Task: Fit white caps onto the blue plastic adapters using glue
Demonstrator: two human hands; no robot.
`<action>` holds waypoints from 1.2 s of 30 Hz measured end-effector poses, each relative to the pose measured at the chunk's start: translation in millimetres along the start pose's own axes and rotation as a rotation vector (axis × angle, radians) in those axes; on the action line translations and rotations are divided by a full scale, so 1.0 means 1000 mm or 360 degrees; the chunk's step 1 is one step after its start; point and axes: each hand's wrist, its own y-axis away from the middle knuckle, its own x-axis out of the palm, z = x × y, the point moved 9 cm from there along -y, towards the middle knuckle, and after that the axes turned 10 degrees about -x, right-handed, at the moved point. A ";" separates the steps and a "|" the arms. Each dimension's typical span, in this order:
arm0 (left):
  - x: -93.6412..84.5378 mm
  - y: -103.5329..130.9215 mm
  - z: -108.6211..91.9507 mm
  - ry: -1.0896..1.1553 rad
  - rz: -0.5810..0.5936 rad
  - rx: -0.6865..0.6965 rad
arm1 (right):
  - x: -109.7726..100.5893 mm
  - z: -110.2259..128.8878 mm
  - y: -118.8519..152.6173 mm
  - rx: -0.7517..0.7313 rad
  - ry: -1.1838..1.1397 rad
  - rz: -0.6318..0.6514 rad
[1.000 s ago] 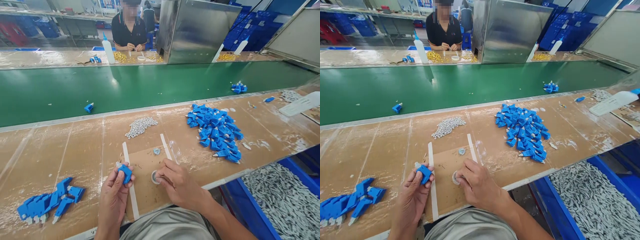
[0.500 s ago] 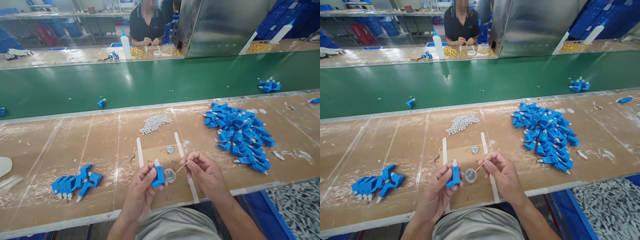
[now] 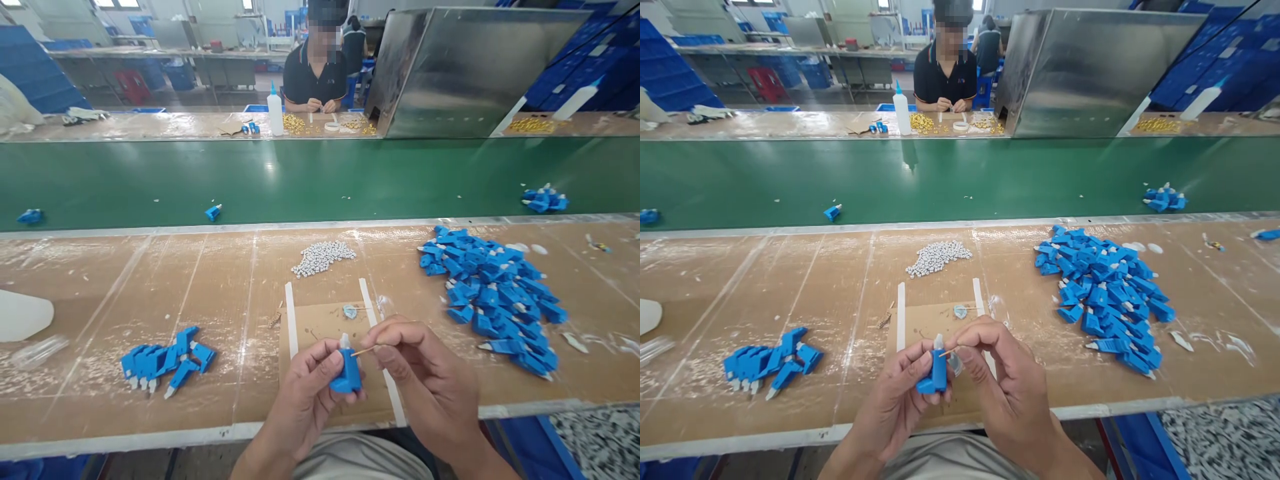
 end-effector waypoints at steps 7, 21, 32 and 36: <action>0.000 0.000 0.001 -0.0021 0.0007 0.0007 | 0.001 -0.002 0.003 -0.0011 0.0086 0.0051; 0.002 -0.001 -0.002 -0.0103 0.0034 0.0057 | 0.010 0.007 0.006 -0.0189 0.0147 0.0211; -0.060 0.014 -0.039 -0.0023 -0.0355 0.0401 | 0.005 -0.043 0.020 0.0181 0.0350 0.0378; -0.068 0.011 -0.033 0.0000 -0.0374 0.0366 | 0.004 -0.054 0.023 0.0221 0.0463 0.0440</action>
